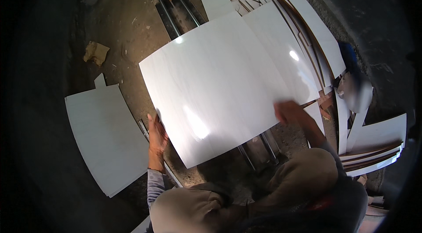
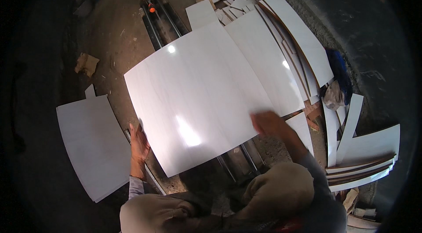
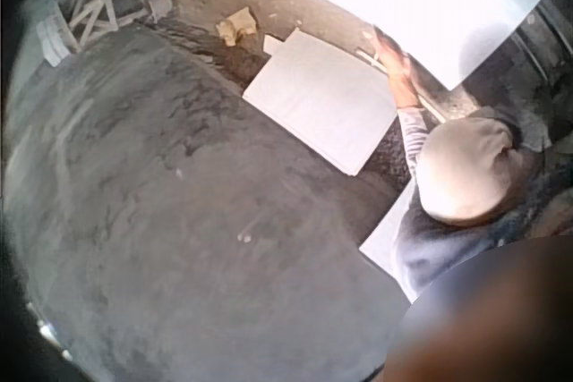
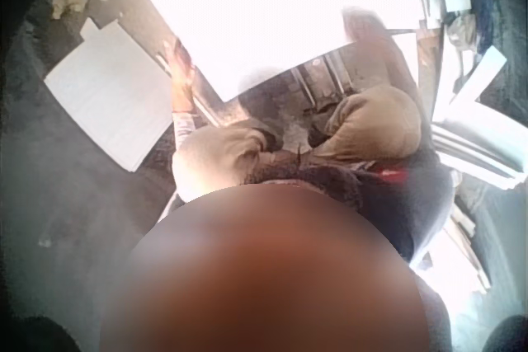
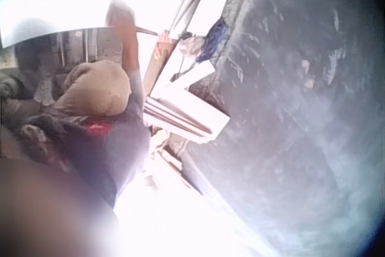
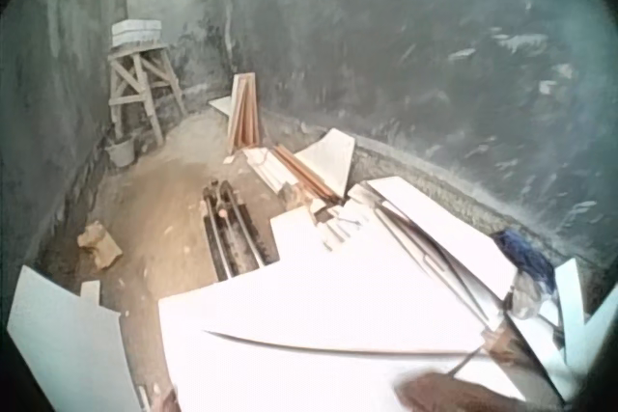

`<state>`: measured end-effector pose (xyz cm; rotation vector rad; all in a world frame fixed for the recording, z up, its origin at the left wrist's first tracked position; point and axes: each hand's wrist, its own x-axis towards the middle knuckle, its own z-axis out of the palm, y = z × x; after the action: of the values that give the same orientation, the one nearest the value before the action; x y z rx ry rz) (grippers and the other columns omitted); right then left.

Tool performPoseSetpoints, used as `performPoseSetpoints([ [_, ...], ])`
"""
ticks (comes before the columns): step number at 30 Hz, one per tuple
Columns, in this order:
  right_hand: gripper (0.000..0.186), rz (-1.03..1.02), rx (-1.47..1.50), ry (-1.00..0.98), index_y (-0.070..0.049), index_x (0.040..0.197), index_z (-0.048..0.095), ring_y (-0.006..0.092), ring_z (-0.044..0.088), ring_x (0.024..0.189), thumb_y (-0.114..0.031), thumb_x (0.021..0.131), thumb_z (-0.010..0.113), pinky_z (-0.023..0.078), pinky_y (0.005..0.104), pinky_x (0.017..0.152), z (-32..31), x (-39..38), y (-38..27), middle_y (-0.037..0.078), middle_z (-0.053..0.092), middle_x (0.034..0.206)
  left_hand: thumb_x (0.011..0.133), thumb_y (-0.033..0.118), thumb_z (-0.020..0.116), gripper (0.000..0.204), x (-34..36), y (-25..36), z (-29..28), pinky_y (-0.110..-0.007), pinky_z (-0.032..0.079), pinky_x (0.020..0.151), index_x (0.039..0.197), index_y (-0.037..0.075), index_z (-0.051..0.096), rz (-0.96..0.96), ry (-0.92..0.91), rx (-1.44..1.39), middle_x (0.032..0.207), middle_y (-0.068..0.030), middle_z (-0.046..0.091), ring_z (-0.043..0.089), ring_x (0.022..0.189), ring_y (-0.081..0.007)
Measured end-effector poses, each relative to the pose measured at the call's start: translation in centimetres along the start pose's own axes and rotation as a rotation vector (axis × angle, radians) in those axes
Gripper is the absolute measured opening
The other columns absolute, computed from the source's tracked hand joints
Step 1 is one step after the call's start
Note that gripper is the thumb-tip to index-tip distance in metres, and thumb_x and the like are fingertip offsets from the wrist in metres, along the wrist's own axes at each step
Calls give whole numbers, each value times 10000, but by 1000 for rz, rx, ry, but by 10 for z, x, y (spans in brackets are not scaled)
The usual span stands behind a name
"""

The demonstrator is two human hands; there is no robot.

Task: The person measures and cuts white panels using a manual tile cutter. They measure the panel with a tape measure, score it with the cutter, and snap it along the scored line. The person then wipes the cut panel with a cloth.

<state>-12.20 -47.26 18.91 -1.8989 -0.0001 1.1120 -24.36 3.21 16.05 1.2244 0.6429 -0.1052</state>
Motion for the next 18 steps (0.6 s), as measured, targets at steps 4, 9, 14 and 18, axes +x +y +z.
performPoseSetpoints([
  [4,491,217,-88,-233,-98,944,677,148,656,691,-503,1099,446,496,337,622,36,-73,41,23,683,763,1074,583,458,840,47,19,-4,-396,294,1248,1570,-82,324,154,-93,16,1634,-186,376,384,1498,-267],
  [9,449,48,686,353,-83,1015,664,154,663,735,-474,1103,461,512,337,644,86,-48,63,29,695,847,1067,321,566,619,125,49,-14,-400,346,1194,1536,-55,416,130,322,278,1545,-243,476,460,1426,-315],
  [14,418,-23,842,452,-73,1120,638,160,669,812,-450,1112,460,526,337,688,111,-18,78,33,704,952,1012,352,638,696,197,84,12,-456,333,1218,1559,-12,408,445,563,668,1647,-290,298,391,1476,-423],
  [18,408,-61,909,394,-84,1251,601,169,666,906,-429,1132,416,526,346,752,115,-13,63,34,704,1036,1006,606,518,700,228,105,51,-627,259,1202,1445,61,567,489,509,1508,1574,-258,424,354,1503,-386],
])
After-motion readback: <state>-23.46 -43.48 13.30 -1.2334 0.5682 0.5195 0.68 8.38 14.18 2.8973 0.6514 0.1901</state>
